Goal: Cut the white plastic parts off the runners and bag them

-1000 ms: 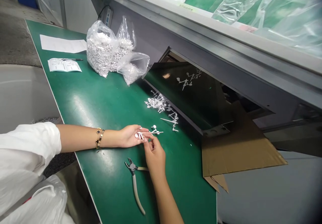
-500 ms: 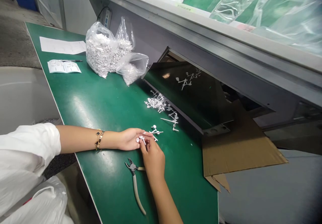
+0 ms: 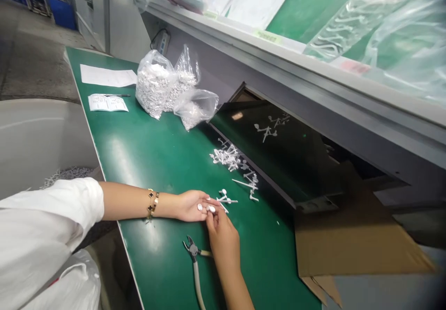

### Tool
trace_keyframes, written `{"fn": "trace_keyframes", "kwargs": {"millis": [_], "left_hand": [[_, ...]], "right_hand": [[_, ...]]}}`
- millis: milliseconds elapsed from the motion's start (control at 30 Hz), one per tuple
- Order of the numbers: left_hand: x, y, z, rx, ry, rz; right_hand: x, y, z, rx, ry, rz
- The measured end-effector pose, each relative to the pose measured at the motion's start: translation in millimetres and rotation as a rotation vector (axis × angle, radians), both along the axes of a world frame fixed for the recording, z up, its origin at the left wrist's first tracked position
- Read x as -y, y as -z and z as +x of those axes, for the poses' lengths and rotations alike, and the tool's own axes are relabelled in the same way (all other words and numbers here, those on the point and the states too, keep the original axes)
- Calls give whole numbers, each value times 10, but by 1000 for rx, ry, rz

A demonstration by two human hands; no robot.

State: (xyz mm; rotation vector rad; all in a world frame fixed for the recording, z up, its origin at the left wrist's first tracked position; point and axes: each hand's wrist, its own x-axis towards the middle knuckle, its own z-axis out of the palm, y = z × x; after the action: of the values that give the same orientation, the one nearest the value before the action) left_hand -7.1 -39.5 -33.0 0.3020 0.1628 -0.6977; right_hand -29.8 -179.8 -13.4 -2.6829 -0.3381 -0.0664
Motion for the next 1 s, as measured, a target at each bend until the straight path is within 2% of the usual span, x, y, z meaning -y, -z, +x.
{"fn": "trace_keyframes", "kwargs": {"millis": [167, 267, 333, 433, 533, 600, 667, 767, 867, 1000], "left_hand": [[48, 56, 151, -8, -17, -77], [35, 11, 264, -34, -92, -119], [2, -22, 328, -98, -162, -96], [-115, -77, 416, -193, -227, -7], [-349, -140, 548, -122, -280, -18], [-566, -161, 676, -55, -391, -17], [-802, -146, 816, -81, -535, -57], [-1106, -80, 1001, -191, -741, -219], [-1272, -28, 1123, -224, -929, -354], [-1321, -3, 1207, -287, -999, -533]], "right_hand": [[82, -65, 144, 20, -44, 24], [18, -258, 352, 74, -47, 14], [-138, -451, 506, 98, -78, 17], [-556, -760, 729, 153, -186, 2], [-1112, -1008, 997, 243, -347, -1], [-1503, -1127, 1244, 294, -436, 6], [-1883, -1222, 1546, 348, -472, -6], [-2399, -1348, 2040, 435, -413, -25], [-2825, -1465, 2489, 540, -238, 3], [-3241, -1559, 2967, 551, -18, 72]]}}
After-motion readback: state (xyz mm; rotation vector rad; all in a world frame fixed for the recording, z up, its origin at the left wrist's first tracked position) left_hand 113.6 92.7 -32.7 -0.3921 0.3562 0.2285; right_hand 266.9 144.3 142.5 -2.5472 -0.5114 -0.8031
